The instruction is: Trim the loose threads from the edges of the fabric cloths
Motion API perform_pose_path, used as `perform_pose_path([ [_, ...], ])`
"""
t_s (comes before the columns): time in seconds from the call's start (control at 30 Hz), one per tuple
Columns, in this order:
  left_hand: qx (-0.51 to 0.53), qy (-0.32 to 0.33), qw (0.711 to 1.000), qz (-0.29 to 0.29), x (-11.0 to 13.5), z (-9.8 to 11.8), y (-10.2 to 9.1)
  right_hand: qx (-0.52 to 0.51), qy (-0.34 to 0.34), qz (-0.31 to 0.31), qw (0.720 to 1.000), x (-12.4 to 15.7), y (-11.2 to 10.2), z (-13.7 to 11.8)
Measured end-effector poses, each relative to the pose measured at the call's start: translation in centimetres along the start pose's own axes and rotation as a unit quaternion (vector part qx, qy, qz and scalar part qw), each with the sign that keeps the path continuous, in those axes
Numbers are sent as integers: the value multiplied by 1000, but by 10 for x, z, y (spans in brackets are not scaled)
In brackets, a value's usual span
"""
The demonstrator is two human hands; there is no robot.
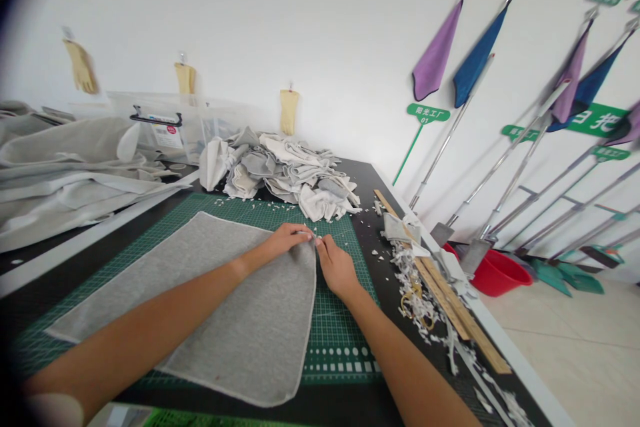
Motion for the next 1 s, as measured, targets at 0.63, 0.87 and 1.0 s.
perform_pose_path([
  [0.63,-14,25,999,-14,0,-2,3,11,-10,6,1000,-1,2,3],
  [0.87,-17,23,1000,-9,1,-3,5,5,-13,9,1000,0,2,2],
  [1.0,-15,28,999,-6,1,-3,4,4,-9,8,1000,0,2,1],
])
Point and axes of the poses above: each hand's wrist, its own x-axis away from the middle knuckle, its own y-axis out of the palm, z = x × y, the point moved 5 cm from there along -x, towards the middle knuckle, and after that the axes turned 6 degrees about y, right-handed, at the moved point
